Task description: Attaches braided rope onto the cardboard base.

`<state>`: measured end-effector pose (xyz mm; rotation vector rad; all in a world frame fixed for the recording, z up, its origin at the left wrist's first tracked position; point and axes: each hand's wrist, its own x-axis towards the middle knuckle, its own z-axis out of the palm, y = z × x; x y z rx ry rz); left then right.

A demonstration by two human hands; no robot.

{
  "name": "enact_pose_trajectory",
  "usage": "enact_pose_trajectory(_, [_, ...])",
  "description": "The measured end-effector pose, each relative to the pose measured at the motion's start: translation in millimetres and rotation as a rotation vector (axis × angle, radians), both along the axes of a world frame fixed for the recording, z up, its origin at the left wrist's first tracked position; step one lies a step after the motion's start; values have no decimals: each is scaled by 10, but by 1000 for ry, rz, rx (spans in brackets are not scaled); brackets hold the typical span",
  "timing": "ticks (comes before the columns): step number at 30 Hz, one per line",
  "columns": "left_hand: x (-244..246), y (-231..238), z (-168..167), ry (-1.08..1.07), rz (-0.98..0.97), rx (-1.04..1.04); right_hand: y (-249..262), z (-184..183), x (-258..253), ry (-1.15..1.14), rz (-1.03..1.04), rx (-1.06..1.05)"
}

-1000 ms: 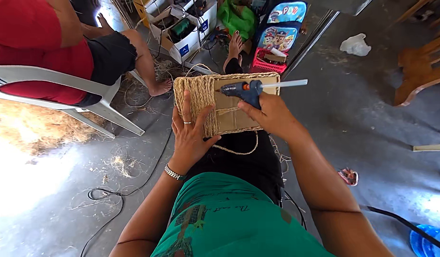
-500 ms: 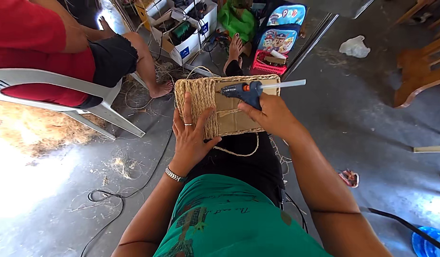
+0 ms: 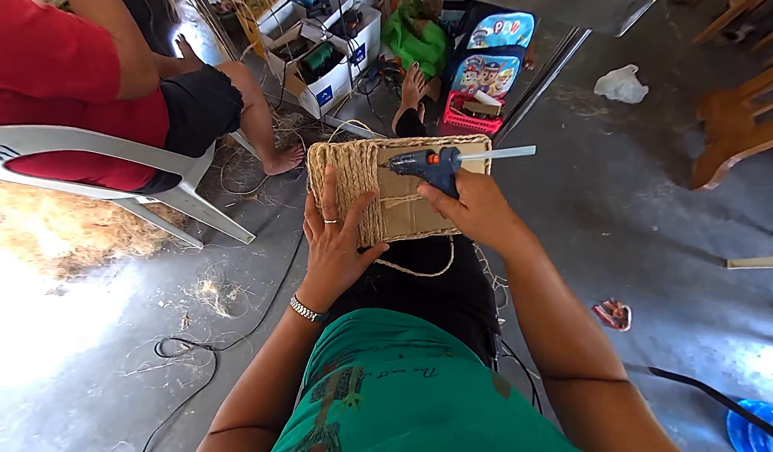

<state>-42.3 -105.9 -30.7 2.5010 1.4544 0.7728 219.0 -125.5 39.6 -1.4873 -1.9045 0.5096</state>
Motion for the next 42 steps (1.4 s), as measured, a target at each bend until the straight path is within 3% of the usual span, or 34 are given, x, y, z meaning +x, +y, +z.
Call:
enact_pose_trajectory(11, [-8, 0, -2, 2, 2, 2, 177, 24, -81, 75, -73, 34])
enact_pose_trajectory(30, [-9, 13, 8, -1, -9, 2, -55, -124, -96, 76, -62, 8])
enact_pose_trajectory(42, [-9, 15, -26, -2, 7, 6, 234, -2, -118, 93, -80, 25])
